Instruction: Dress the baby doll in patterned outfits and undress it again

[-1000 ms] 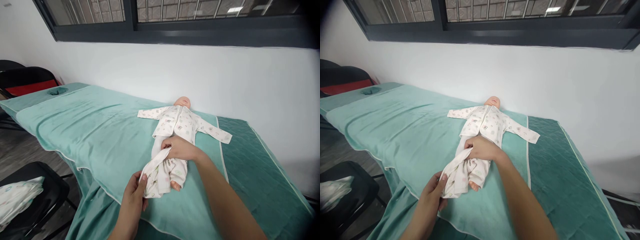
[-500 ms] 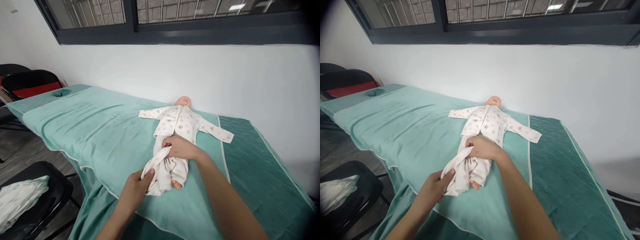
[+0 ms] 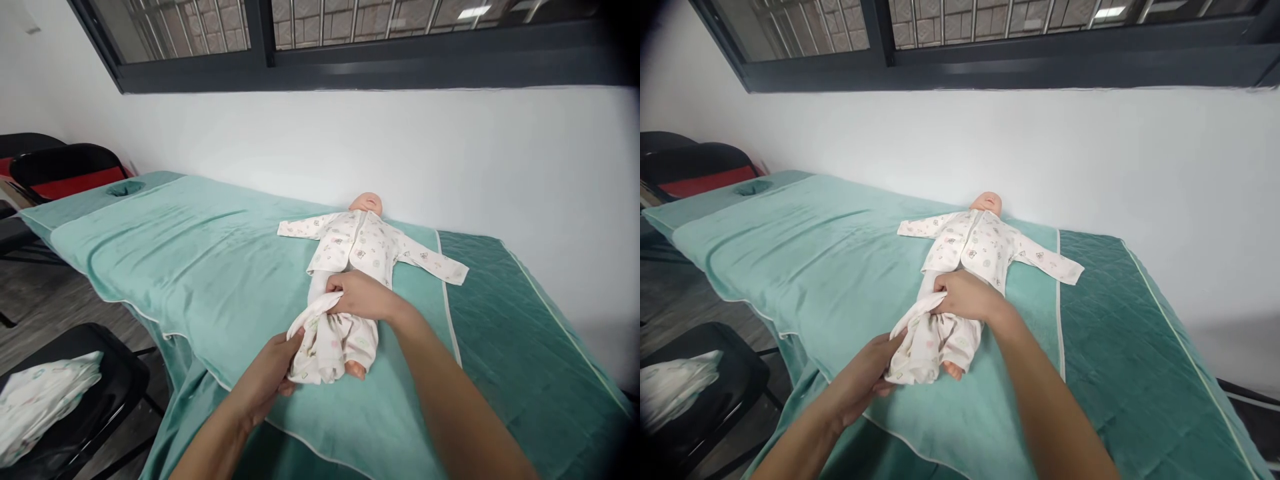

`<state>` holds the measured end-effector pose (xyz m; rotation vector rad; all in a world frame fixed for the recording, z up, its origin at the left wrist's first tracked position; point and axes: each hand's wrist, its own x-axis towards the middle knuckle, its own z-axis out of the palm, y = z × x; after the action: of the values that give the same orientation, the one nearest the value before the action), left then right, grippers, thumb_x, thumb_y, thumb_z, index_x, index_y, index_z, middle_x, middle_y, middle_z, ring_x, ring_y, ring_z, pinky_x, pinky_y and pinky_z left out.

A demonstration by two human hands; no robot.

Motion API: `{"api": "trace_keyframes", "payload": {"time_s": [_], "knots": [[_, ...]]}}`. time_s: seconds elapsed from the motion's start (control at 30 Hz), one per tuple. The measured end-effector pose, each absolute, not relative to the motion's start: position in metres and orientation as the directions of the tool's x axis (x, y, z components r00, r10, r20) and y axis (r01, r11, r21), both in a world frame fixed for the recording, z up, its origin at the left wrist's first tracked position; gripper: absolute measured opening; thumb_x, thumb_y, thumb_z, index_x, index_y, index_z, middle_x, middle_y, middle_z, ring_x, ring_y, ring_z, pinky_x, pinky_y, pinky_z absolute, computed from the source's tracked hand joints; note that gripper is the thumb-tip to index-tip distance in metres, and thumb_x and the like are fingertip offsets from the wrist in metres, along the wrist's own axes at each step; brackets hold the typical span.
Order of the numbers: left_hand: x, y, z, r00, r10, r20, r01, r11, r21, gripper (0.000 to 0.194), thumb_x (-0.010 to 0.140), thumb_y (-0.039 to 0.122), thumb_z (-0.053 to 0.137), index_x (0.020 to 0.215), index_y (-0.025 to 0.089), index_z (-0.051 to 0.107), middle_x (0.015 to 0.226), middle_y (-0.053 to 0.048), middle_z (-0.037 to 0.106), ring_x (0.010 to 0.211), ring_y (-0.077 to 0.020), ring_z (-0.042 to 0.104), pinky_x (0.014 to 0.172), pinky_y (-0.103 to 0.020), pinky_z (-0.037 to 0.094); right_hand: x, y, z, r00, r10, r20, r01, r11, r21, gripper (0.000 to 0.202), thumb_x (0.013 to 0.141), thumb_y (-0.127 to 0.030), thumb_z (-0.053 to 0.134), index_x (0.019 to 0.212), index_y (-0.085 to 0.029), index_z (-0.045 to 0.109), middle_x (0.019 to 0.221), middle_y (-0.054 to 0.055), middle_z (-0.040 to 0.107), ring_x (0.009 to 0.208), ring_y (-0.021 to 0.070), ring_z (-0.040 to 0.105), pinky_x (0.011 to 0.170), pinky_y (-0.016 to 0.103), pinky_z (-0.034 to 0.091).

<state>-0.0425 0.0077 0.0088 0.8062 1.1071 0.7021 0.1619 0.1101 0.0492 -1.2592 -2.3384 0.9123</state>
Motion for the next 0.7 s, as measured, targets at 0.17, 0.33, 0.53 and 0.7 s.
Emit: {"api": "trace_keyframes", "payload": {"time_s": [0.17, 0.33, 0.53, 0.7], "knots": [[-0.039, 0.015, 0.011, 0.411, 0.819, -0.401, -0.218, 0.515, 0.829, 0.046, 0.087, 0.06, 0.054, 0.074, 0.016, 0.051, 0.051, 0.008, 0.032, 0.044, -0.0033, 0.012, 0.042, -0.021, 0.012, 0.169, 0.109, 0.052, -0.532, 0.846, -0.041, 0.613, 0.352, -0.708, 0.016, 0.078, -0.038, 0.067, 0.085, -0.024, 0.064, 0.087, -0.002, 0.069, 0.078, 0.0175, 0.061, 0.059, 0.026, 0.039], [-0.044, 0.019, 0.014, 0.494, 0.743, -0.451, -0.082, 0.556, 0.827, 0.05, 0.084, 0.064, 0.055, 0.071, 0.016, 0.052, 0.05, 0.007, 0.035, 0.044, -0.0044, 0.016, 0.043, -0.022, 0.014, 0.171, 0.108, 0.052, -0.541, 0.841, -0.029, 0.595, 0.358, -0.72, 0.01, 0.082, -0.034, 0.061, 0.086, -0.024, 0.06, 0.088, -0.002, 0.067, 0.078, 0.0173, 0.06, 0.063, 0.027, 0.04], [-0.048, 0.033, 0.016, 0.451, 0.815, -0.365, -0.09, 0.448, 0.889, 0.051, 0.085, 0.062, 0.055, 0.062, 0.017, 0.047, 0.049, 0.007, 0.033, 0.045, -0.0053, 0.019, 0.044, -0.023, 0.014, 0.175, 0.111, 0.052, -0.568, 0.823, -0.025, 0.504, 0.323, -0.801, 0.017, 0.082, -0.038, 0.065, 0.086, -0.022, 0.058, 0.086, -0.003, 0.062, 0.08, 0.0172, 0.057, 0.066, 0.027, 0.04], [-0.036, 0.038, 0.009, 0.35, 0.889, -0.296, -0.089, 0.346, 0.934, 0.051, 0.087, 0.063, 0.05, 0.066, 0.016, 0.051, 0.053, 0.003, 0.045, 0.048, -0.0083, 0.034, 0.047, -0.023, 0.028, 0.177, 0.113, 0.055, -0.572, 0.821, 0.01, 0.516, 0.368, -0.773, 0.03, 0.086, -0.05, 0.06, 0.081, -0.021, 0.055, 0.081, -0.003, 0.057, 0.077, 0.0164, 0.053, 0.067, 0.027, 0.037]]}}
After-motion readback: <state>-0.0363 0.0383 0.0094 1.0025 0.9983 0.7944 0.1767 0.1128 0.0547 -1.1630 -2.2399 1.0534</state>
